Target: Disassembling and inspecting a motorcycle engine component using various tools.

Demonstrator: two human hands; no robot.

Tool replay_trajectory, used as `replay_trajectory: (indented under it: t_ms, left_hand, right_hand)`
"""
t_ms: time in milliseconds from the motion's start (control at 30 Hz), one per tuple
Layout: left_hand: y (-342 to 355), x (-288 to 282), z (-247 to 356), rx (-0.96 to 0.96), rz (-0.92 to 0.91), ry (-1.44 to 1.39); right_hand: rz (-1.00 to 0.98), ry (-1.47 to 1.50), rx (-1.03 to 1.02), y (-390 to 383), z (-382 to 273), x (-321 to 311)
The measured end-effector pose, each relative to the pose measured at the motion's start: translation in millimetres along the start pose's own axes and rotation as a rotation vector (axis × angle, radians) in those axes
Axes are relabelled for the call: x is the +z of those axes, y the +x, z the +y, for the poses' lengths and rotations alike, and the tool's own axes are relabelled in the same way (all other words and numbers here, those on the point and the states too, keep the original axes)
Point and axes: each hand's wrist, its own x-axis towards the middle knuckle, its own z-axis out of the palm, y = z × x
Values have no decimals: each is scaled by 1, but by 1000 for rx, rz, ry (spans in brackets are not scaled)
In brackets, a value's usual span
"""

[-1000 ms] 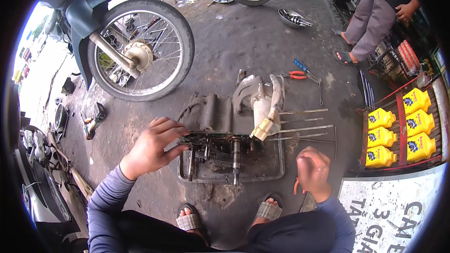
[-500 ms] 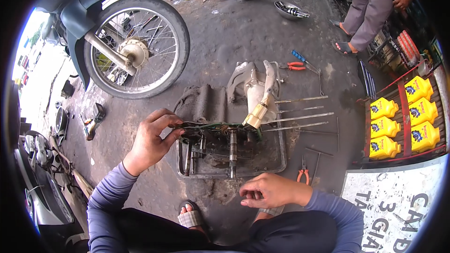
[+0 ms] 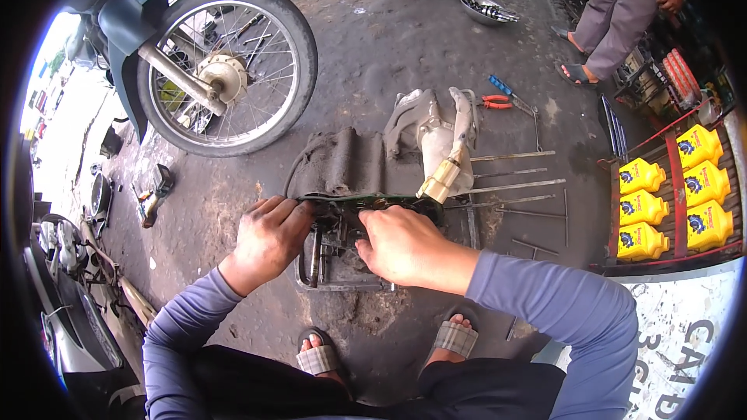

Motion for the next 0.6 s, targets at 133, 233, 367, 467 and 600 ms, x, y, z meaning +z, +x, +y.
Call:
replay_trajectory:
  t_ms: [133,233,367,467,600]
  left_hand:
    - [0,-3,7,-118,12,-316]
    - [2,-9,8,-170,20,-446]
    - [-1,-14,4,-267,31,-633]
    - [-9,-19,-4,-353,39,-780]
    - [-26,-31,-17,-650,99,-1316]
  right_hand:
    - [85,-13,-66,5,-2,8]
    - [13,-28,-62,3,-4,6]
    - [-32,1,-91,5,-8,4]
    - [-116,166,-72,4,-12,1]
    - [-341,577,133,-1,-21,-6]
